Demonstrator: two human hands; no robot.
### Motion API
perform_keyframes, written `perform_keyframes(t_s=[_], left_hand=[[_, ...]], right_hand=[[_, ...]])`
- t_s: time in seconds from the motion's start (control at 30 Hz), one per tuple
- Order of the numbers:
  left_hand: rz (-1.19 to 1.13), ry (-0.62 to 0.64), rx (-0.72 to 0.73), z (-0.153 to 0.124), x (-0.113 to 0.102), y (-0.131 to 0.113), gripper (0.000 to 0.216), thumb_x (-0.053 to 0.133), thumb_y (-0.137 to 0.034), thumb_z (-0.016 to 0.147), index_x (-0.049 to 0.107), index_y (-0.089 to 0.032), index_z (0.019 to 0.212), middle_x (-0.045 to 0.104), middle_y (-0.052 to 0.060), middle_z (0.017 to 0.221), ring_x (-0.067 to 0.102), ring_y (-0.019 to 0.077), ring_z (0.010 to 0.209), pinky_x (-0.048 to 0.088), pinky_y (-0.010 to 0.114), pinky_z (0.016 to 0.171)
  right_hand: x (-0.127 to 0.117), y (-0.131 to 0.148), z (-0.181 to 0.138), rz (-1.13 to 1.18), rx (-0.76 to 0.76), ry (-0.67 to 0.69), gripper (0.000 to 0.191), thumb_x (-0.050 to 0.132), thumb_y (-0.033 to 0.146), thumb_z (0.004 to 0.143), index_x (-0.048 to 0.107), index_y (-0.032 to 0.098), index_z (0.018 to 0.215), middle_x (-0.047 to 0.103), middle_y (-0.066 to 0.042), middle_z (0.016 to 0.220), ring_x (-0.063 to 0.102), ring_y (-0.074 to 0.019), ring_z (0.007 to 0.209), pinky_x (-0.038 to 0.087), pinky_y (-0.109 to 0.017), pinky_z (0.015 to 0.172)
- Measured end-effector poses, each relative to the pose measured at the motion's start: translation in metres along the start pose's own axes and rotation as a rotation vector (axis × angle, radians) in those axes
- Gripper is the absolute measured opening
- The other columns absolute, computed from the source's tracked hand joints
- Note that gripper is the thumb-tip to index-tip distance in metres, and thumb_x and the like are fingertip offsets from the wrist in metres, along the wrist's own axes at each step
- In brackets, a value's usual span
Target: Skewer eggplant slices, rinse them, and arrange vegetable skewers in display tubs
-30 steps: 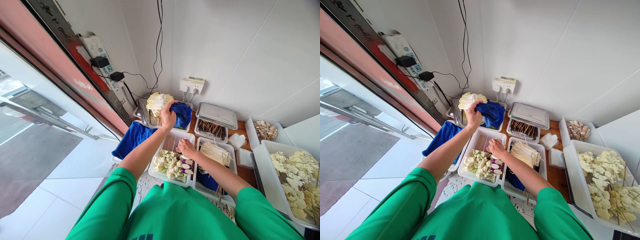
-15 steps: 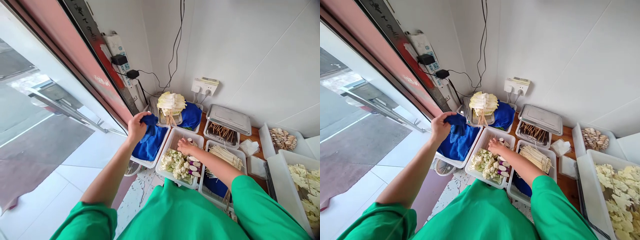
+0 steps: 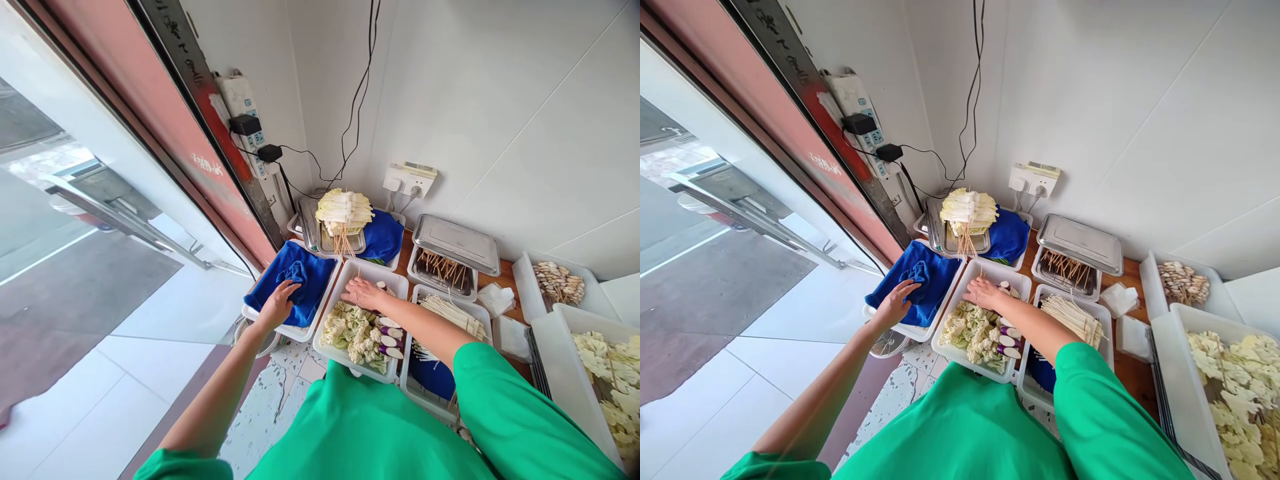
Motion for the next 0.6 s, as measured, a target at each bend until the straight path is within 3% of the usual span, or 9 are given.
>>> perform_keyframes(t_s=[0.13, 0.3, 0.37, 0.6], left_hand=[[-0.012, 0.029, -0.018, -0.013, 0.008, 0.002, 0.059, 0.043, -0.008, 0.076, 0.055, -0.014, 0.133, 0.047, 0.017, 0.143, 0.051, 0.0288, 0.127, 0.045, 0.046, 0.106], [-0.041, 0.046, -0.045, -0.023, 0.015, 0.004, 0.056, 0.046, -0.013, 0.081, 0.051, -0.016, 0.136, 0.044, 0.018, 0.145, 0.048, 0.0298, 0.130, 0.044, 0.048, 0.106], [-0.038, 0.031, -0.046, -0.026, 0.018, 0.002, 0.058, 0.050, -0.016, 0.081, 0.047, -0.017, 0.140, 0.039, 0.019, 0.148, 0.044, 0.0311, 0.134, 0.043, 0.049, 0.106], [0.110, -0.082, -0.104, -0.033, 0.022, -0.011, 0.071, 0.062, -0.028, 0.080, 0.036, -0.023, 0.146, 0.028, 0.018, 0.154, 0.025, 0.0381, 0.143, 0.033, 0.059, 0.109]], right_hand=[[-0.001, 0.004, 0.008, 0.005, -0.036, -0.040, 0.028, 0.037, 0.018, 0.098, 0.065, 0.019, 0.096, 0.062, -0.011, 0.110, 0.051, -0.0238, 0.110, 0.035, -0.040, 0.099], [-0.012, 0.002, 0.007, 0.014, -0.103, -0.036, 0.026, 0.039, 0.011, 0.094, 0.061, 0.017, 0.082, 0.064, -0.007, 0.082, 0.054, -0.0193, 0.086, 0.035, -0.038, 0.097], [-0.018, -0.002, 0.002, 0.025, -0.098, -0.053, 0.026, 0.039, 0.011, 0.093, 0.060, 0.018, 0.081, 0.063, -0.006, 0.080, 0.053, -0.0193, 0.082, 0.036, -0.037, 0.093], [-0.029, -0.033, -0.031, 0.149, 0.117, -0.202, 0.019, 0.044, 0.020, 0.092, 0.057, 0.017, 0.079, 0.060, -0.005, 0.078, 0.053, -0.0201, 0.082, 0.033, -0.037, 0.088]])
Point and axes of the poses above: each hand's wrist, its own z-axis towards the middle knuckle, its own x-axis out of the palm, y = z × x, the point moved 1 cm from there along z, towards the middle knuckle
